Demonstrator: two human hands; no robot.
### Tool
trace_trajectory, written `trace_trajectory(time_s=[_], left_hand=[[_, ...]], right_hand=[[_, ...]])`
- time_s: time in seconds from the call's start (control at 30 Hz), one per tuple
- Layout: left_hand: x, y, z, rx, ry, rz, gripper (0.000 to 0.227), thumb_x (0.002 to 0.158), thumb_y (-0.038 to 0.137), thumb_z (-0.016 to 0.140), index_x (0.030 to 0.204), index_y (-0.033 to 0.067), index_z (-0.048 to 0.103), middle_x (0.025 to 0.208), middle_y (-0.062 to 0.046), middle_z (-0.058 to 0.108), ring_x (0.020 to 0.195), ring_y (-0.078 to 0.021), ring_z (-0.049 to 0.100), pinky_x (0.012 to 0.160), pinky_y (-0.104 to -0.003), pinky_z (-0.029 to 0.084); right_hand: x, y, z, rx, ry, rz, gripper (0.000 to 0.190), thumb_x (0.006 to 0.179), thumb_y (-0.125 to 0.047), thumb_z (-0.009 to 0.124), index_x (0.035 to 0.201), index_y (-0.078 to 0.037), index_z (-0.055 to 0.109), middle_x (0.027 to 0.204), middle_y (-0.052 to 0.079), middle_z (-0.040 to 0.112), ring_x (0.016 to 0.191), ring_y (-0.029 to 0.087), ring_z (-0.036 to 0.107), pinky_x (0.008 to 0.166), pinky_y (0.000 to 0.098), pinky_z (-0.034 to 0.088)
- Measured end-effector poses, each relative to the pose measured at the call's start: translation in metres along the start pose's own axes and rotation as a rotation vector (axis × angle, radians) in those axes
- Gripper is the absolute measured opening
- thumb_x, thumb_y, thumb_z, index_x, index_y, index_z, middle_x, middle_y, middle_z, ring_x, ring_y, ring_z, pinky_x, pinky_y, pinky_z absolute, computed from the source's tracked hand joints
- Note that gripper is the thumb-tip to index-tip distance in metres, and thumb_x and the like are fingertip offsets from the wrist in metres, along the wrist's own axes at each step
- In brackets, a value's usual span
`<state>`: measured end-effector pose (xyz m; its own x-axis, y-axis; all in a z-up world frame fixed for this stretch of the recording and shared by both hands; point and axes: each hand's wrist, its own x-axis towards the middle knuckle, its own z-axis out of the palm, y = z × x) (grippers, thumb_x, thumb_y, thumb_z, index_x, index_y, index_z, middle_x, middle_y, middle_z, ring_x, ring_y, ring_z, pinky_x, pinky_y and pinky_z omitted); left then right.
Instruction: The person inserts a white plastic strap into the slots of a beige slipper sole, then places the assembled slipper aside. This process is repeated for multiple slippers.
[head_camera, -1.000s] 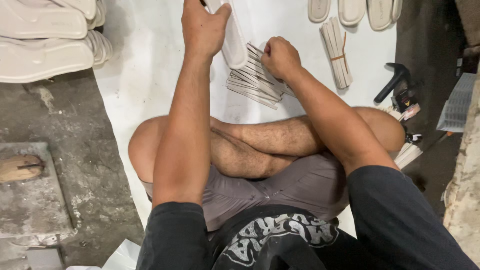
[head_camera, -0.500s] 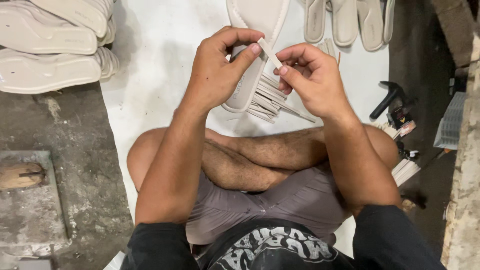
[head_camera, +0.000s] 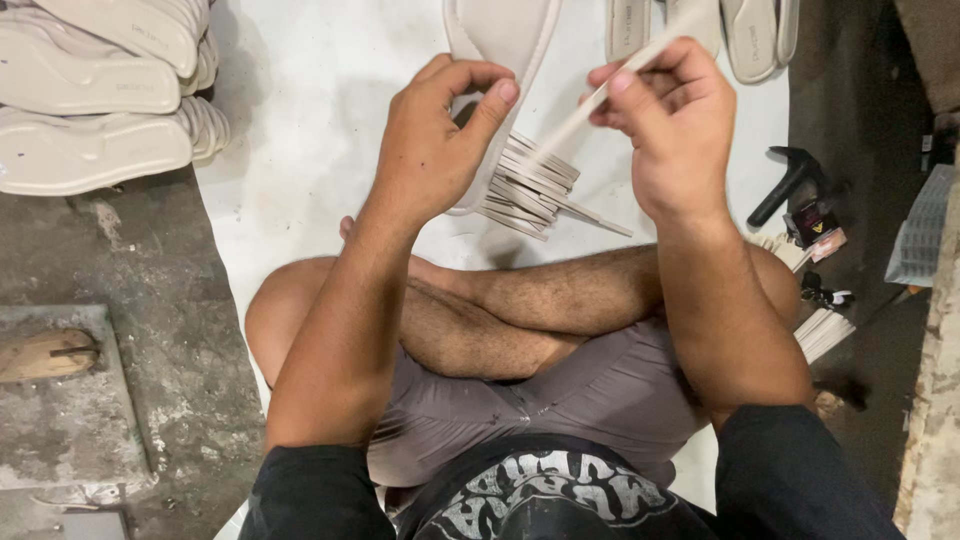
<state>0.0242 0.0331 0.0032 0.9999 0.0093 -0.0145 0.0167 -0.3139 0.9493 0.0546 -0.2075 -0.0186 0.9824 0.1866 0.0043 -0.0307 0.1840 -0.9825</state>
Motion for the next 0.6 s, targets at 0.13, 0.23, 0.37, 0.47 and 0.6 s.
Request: trace_trajectory(time_s=[0.13,0.23,0.37,0.47,0.6], left_hand=[[0.0,0.004,0.006,-0.036,-0.043,-0.025,0.028,0.101,0.032,0.07,0.108,0.0063,0.078,0.097,-0.004,0.07,0.092,-0.0163,0.071,0.078,-0.03,0.058],[-0.004,0.005,0.008,-0.003,-0.05,-0.05,0.028,0.096,0.03,0.072,0.102,0.0045,0.078,0.096,-0.007,0.07,0.086,-0.0183,0.07,0.074,-0.033,0.058],[-0.005,0.003,0.006,0.088,-0.022,-0.026,0.028,0.099,0.031,0.07,0.1,0.0032,0.076,0.099,-0.006,0.072,0.091,-0.0176,0.072,0.077,-0.032,0.06],[-0.004,-0.001,0.004,0.123,-0.043,-0.03,0.028,0.098,0.031,0.071,0.098,0.0028,0.076,0.097,-0.007,0.072,0.088,-0.0182,0.072,0.075,-0.032,0.059],[-0.003,-0.004,0.005,-0.004,-0.127,-0.019,0.028,0.098,0.031,0.071,0.102,0.004,0.076,0.091,-0.004,0.076,0.084,-0.0149,0.073,0.077,-0.03,0.058]], right_hand=[[0.007,0.002,-0.004,0.268,0.144,0.076,0.023,0.105,-0.005,0.07,0.118,-0.001,0.052,0.112,0.018,0.074,0.098,0.024,0.077,0.087,0.0353,0.066],[0.009,0.002,0.003,0.309,0.142,0.104,0.023,0.107,-0.006,0.07,0.119,0.0,0.052,0.116,0.02,0.074,0.101,0.026,0.074,0.09,0.0372,0.064],[0.005,-0.007,0.022,-0.038,0.147,-0.461,0.04,0.105,-0.008,0.076,0.134,-0.009,0.048,0.129,0.007,0.061,0.123,0.019,0.062,0.107,0.0343,0.053],[-0.002,-0.026,0.027,-0.852,0.04,-0.839,0.029,0.098,-0.002,0.078,0.119,-0.004,0.058,0.132,0.023,0.056,0.133,0.03,0.053,0.114,0.0439,0.047],[-0.009,-0.027,0.038,-1.058,-0.254,-0.718,0.023,0.093,-0.003,0.085,0.111,-0.005,0.071,0.116,0.012,0.071,0.115,0.028,0.065,0.099,0.0413,0.05]])
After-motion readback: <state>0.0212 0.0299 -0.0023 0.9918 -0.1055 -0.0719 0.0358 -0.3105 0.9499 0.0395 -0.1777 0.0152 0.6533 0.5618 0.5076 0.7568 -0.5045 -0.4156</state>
